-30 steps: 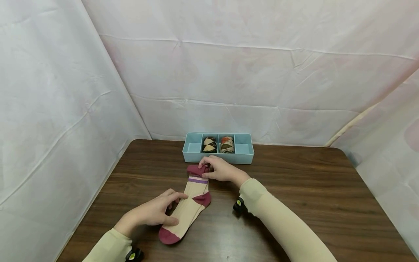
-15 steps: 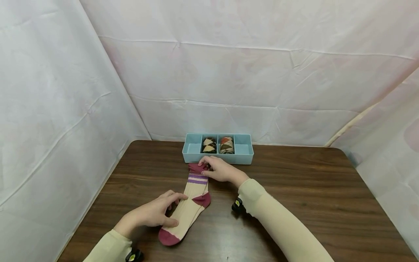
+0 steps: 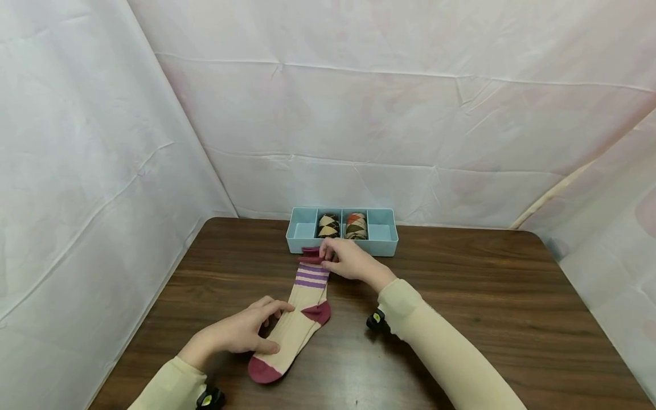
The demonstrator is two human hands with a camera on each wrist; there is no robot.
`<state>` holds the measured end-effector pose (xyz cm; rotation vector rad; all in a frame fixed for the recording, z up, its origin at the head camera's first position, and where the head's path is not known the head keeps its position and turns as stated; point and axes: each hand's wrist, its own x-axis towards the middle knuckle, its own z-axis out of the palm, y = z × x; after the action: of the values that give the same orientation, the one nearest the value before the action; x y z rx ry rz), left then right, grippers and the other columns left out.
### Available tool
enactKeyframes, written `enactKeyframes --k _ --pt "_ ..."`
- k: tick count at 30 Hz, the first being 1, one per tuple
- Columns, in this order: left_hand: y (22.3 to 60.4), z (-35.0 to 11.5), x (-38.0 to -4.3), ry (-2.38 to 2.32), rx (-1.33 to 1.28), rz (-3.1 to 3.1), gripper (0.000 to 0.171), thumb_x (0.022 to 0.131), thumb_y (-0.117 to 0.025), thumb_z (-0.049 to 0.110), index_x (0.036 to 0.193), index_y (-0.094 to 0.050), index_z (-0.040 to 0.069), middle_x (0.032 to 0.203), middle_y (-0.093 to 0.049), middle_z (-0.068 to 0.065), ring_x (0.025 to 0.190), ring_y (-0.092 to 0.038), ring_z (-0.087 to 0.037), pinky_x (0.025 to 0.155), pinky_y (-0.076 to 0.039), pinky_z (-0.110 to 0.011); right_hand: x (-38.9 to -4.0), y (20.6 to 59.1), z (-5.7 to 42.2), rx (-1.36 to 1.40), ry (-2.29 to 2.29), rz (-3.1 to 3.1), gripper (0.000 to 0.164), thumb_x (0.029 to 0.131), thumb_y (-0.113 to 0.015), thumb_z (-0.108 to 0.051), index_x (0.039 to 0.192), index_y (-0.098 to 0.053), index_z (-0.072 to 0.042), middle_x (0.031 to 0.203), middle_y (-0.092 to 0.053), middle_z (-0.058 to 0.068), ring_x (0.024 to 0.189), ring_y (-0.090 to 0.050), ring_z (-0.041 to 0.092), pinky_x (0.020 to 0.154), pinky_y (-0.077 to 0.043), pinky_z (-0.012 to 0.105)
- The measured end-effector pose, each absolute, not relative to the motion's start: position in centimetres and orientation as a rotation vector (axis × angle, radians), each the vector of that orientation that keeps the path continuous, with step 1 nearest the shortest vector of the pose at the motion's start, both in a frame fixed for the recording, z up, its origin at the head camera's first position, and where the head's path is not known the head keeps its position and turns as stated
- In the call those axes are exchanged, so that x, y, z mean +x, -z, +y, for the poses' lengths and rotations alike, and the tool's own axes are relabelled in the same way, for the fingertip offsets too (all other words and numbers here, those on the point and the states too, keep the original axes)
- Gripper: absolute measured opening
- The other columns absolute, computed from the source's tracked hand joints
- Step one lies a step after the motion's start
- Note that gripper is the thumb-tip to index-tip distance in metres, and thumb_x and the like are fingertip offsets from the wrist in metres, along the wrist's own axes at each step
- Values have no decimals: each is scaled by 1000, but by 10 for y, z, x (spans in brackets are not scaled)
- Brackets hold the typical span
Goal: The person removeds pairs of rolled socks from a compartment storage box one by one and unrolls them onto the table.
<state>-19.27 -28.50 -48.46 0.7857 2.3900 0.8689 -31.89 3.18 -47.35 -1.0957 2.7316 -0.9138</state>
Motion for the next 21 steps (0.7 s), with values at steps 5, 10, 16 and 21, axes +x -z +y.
enactKeyframes --k 5,10,16,21 --pt "483 -284 -193 -865 781 2392 71 93 -89 30 154 -54 27 123 -52 0 106 -51 -20 86 -47 -34 -315 477 31 -1142 849 2673 16 104 -76 -15 120 -77 -13 106 -69 2 91 -64 16 83 -55 31" --pt "482 -284 -193 -870 783 2395 70 94 -88 30 155 -54 25 122 -51 -1 105 -50 -20 86 -46 -33 -314 476 30 -1078 897 2683 20 95 -87 -13 109 -72 -13 94 -65 0 84 -59 14 78 -52 30" --pt "483 -284 -193 -876 787 2392 70 94 -88 30 155 -54 26 122 -51 -1 105 -50 -19 87 -46 -33 -313 476 31 -1090 879 2623 9 96 -85 -15 95 -76 -17 82 -71 -9 76 -62 5 74 -54 27" --pt "483 -284 -192 -873 779 2391 71 93 -88 32 155 -54 28 123 -51 0 106 -50 -20 87 -46 -34 -312 474 33 -1125 871 2622 16 102 -78 -13 117 -82 -12 105 -80 -3 90 -69 9 84 -58 30"
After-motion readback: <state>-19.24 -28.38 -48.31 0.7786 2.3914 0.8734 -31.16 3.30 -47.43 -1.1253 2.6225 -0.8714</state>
